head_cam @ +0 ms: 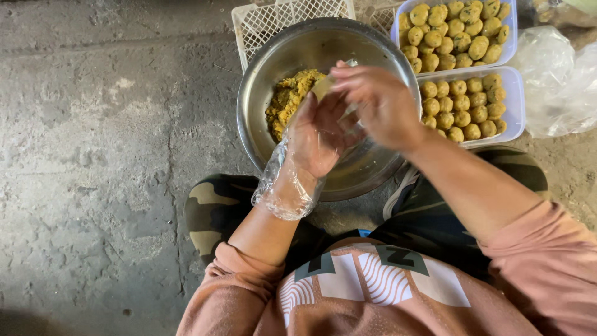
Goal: The person scoops a yellow mixture from a metal bowl using a plastic bag held in the left hand, then rolls the mixture into a ball with both hands. The finished balls are placed into a nearby plastic container. This process is repeated continuously.
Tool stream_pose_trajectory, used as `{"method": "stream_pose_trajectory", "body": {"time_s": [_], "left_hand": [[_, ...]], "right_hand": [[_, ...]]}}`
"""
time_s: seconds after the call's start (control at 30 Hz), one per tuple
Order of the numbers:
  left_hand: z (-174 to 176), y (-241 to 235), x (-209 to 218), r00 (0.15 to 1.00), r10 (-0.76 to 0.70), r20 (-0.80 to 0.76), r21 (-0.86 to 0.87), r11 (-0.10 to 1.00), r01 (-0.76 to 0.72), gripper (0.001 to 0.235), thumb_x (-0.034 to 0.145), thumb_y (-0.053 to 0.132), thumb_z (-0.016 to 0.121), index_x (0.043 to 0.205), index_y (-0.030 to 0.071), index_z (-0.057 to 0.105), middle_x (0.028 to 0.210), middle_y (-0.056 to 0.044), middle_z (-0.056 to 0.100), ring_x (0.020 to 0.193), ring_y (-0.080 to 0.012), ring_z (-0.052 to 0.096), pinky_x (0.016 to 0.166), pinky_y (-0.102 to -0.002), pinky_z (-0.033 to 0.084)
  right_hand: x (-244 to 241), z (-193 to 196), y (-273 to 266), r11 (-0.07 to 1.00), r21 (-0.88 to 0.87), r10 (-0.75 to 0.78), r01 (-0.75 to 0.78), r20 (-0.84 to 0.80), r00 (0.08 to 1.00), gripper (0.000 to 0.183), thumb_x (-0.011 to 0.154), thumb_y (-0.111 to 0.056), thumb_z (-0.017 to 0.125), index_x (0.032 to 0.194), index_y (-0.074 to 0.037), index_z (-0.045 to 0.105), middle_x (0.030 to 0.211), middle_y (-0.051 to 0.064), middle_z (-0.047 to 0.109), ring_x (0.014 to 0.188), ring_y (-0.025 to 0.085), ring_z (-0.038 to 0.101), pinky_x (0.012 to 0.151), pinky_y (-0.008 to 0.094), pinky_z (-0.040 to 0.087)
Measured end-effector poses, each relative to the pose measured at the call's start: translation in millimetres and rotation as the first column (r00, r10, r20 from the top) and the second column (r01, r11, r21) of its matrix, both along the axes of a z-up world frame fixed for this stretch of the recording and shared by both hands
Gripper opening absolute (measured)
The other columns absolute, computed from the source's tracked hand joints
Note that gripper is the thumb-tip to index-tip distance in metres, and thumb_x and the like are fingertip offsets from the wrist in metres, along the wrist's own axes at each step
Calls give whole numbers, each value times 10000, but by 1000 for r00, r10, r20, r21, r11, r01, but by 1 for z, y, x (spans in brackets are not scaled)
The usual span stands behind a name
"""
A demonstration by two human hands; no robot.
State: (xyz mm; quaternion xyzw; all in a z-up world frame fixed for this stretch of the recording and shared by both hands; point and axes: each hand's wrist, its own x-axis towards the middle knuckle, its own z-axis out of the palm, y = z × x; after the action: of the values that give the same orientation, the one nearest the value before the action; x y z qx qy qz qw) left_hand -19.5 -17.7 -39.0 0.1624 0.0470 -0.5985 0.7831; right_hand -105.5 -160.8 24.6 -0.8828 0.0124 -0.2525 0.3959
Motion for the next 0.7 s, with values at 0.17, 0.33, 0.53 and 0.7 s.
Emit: {"method": "stream_pose_trajectory", "body": {"time_s": [0.17, 0.33, 0.53, 0.7], "left_hand": [[-8, 19, -22, 941, 141, 307, -502, 864, 34, 784, 994, 630, 446, 1679, 296, 262, 1788, 13, 289, 1617, -212, 226, 1325, -418, 288], [12, 1, -16, 990, 118, -84, 60, 992, -113, 749, 1117, 476, 398, 1632, 7, 124, 1660, -259, 41, 1529, -403, 29, 1268, -535, 171], [-14, 4, -21, 907, 252, 336, -369, 922, -120, 660, 1030, 469, 459, 1616, 195, 325, 1718, -79, 311, 1599, -220, 330, 1290, -401, 370], [4, -3, -28, 999, -38, -13, 98, 994, 40, 750, 1062, 606, 465, 1582, 74, 376, 1662, -226, 310, 1547, -356, 315, 1216, -491, 337]], "right_hand": [[-8, -11, 76, 852, -377, 399, -363, 19, 917, 700, 1051, -608, 156, 1545, -211, 453, 1600, 30, 448, 1569, 203, 288, 1325, 516, 64], [18, 1, 18, 843, -537, -131, 38, -135, 982, 795, 1104, -646, 75, 1642, -128, 347, 1683, 137, 280, 1551, 297, 135, 1239, 535, -20], [-9, -6, 75, 824, -486, 238, -291, -170, 956, 709, 1045, -649, 260, 1642, -305, 91, 1724, -32, 93, 1622, 184, 52, 1347, 522, -95], [9, 2, 20, 782, -623, -137, -15, -196, 971, 766, 1008, -675, 220, 1640, -244, 177, 1709, 3, 161, 1584, 213, 75, 1252, 511, -86]]}}
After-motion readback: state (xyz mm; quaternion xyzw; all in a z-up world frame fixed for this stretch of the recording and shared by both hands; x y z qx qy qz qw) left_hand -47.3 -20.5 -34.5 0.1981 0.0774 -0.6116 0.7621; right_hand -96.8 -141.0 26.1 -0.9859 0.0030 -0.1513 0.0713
